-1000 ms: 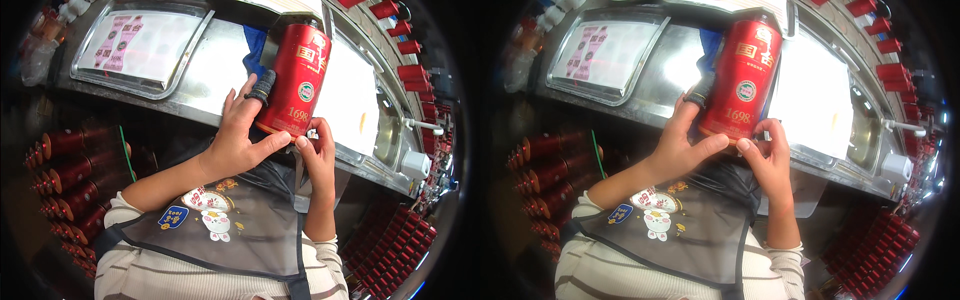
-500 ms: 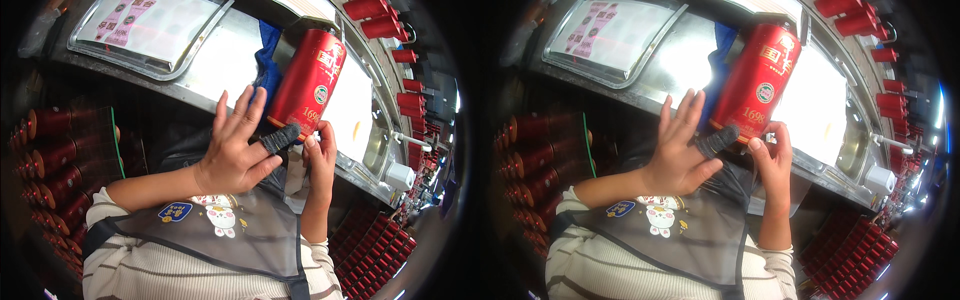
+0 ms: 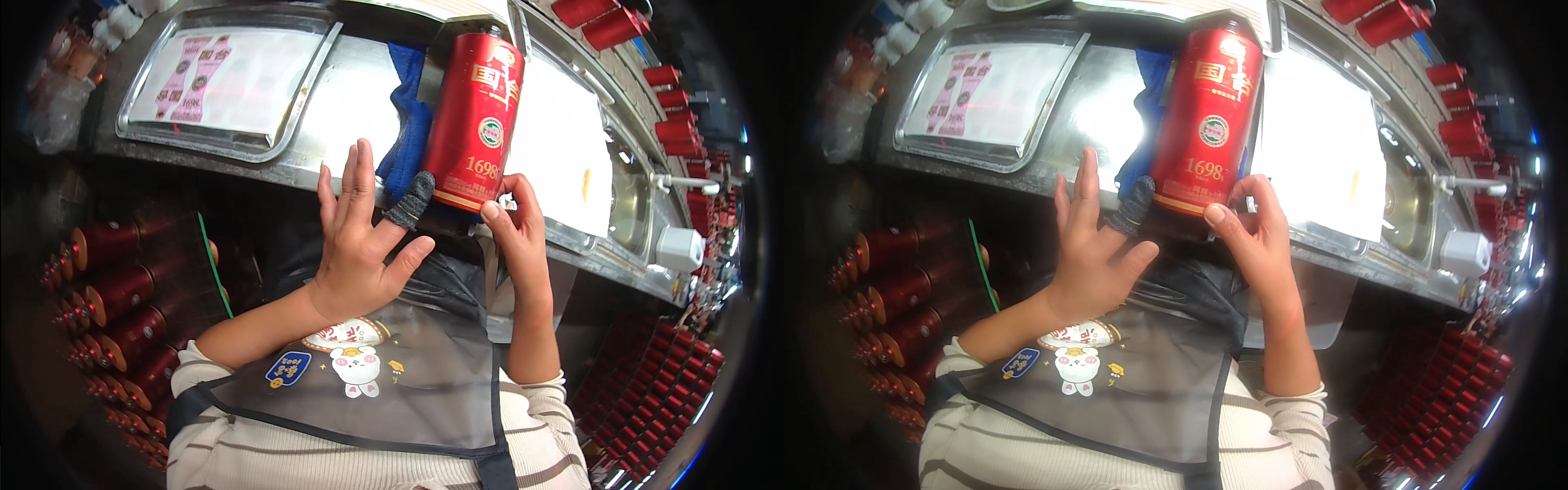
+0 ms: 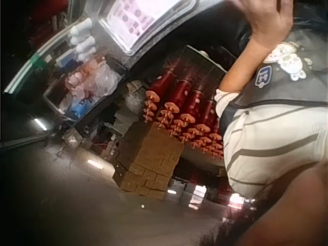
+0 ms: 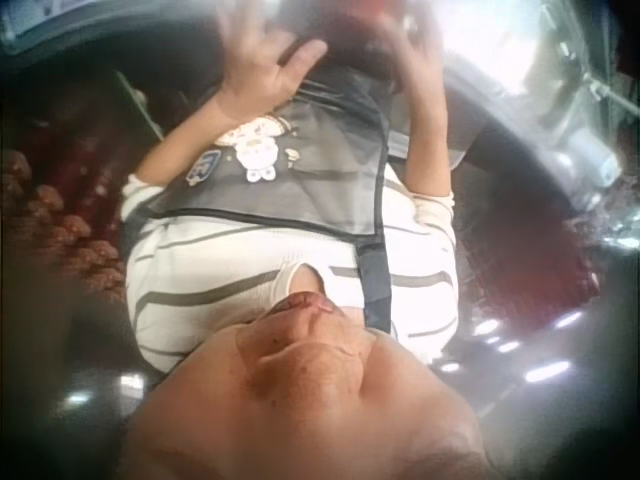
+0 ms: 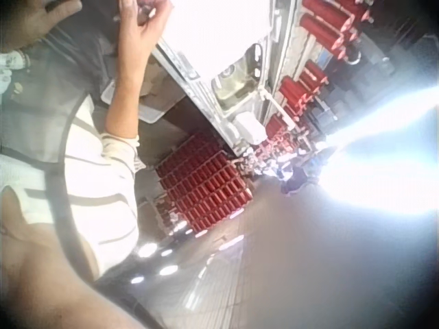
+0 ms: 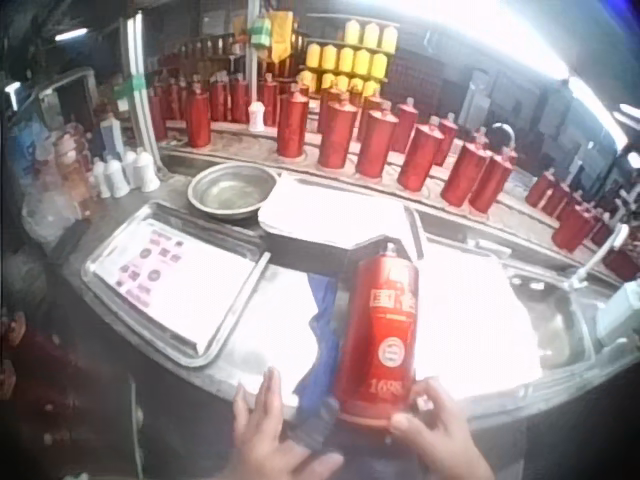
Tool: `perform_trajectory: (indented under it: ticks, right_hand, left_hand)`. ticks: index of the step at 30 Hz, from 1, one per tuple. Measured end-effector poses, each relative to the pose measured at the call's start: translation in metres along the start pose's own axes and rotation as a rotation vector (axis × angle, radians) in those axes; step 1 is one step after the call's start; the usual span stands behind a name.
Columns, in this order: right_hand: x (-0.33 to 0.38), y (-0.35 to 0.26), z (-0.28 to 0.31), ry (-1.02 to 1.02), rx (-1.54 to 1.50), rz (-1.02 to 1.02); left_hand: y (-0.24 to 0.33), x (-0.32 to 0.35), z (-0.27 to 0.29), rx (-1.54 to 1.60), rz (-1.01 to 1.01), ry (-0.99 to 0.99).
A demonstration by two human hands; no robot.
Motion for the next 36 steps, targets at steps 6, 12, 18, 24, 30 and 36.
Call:
perform_trajectory:
  ticks: [6,12,18,24,30,36]
  right_hand:
    - [-0.003,0.005,0.003,0.023,0.04,0.068]
    - [-0.003,0.012,0.005,0.015,0.082,0.108]
    - [-0.005,0.018,0.021,-0.109,-0.081,0.094]
    - [-0.003,0.002,0.021,-0.088,0.22,0.088]
    - [0.003,-0.007,0.023,-0.188,0.099,-0.05]
    - [-0.001,-0.004,0.026,-0.191,-0.084,-0.121]
  left_hand:
    - [0.015,-0.011,0.007,-0.104,-0.103,-0.01]
    - [0.041,-0.032,0.019,-0.246,-0.256,-0.05]
    - [0.071,-0.05,-0.001,-0.391,-0.455,-0.067]
    - [0.032,-0.062,-0.004,-0.077,-0.265,0.082]
    - [0.008,-0.042,-0.005,0.159,-0.112,0.079]
    - [0.002,-0.017,0.001,-0.042,-0.225,-0.005]
Point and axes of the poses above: each hand's wrist, its own x-axis away from the middle knuckle, its own z-axis out of the back of the hand, y = z × x, the point moved 6 cm from there along -x, towards the middle knuckle, and after that the axes turned 11 degrees about -x, right-handed, at the moved point
